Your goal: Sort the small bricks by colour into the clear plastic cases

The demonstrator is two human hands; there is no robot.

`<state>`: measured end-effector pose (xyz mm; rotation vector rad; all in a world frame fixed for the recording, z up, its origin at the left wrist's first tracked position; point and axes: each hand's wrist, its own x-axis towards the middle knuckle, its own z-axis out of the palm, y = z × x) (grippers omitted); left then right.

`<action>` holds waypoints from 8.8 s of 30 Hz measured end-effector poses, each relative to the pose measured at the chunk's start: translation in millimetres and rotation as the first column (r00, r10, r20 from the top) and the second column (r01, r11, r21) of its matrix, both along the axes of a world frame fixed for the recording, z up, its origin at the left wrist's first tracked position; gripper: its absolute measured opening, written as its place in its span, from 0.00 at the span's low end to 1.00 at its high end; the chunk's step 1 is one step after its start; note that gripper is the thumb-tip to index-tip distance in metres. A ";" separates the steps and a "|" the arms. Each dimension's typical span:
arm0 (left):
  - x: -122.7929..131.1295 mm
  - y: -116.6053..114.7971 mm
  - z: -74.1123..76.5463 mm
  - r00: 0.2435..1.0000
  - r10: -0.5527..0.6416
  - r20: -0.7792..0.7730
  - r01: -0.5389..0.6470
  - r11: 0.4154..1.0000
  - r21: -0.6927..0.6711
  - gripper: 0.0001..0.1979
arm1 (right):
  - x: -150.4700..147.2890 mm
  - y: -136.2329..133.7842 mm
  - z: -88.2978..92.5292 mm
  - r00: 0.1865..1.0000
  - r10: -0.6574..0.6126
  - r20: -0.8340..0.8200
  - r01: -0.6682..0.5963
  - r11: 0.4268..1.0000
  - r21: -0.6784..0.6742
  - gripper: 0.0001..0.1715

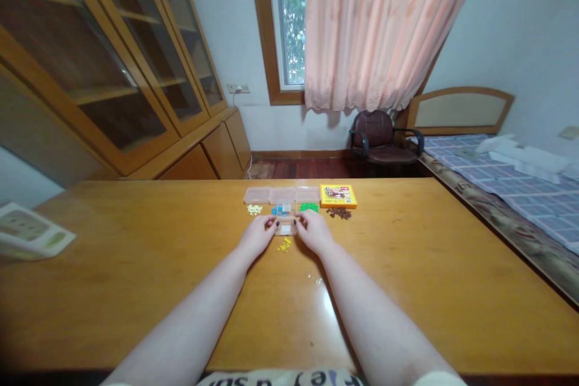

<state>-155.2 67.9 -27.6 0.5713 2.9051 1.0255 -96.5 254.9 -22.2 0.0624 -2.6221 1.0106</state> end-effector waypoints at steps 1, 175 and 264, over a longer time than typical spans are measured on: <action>-0.4 -0.4 -0.3 1.000 0.016 -0.004 -0.016 1.000 0.011 0.14 | 2.3 -0.3 2.3 0.999 0.038 -0.005 -0.038 0.999 0.029 0.11; 4.2 -1.8 6.4 0.993 -0.033 0.110 0.042 0.996 -0.075 0.06 | 17.2 -4.9 12.9 0.864 0.368 0.343 -0.410 0.910 0.055 0.10; 6.5 -1.0 11.4 0.993 -0.029 0.113 0.038 0.996 -0.082 0.07 | 19.0 -10.3 15.4 0.920 0.340 0.195 -0.384 0.878 0.284 0.13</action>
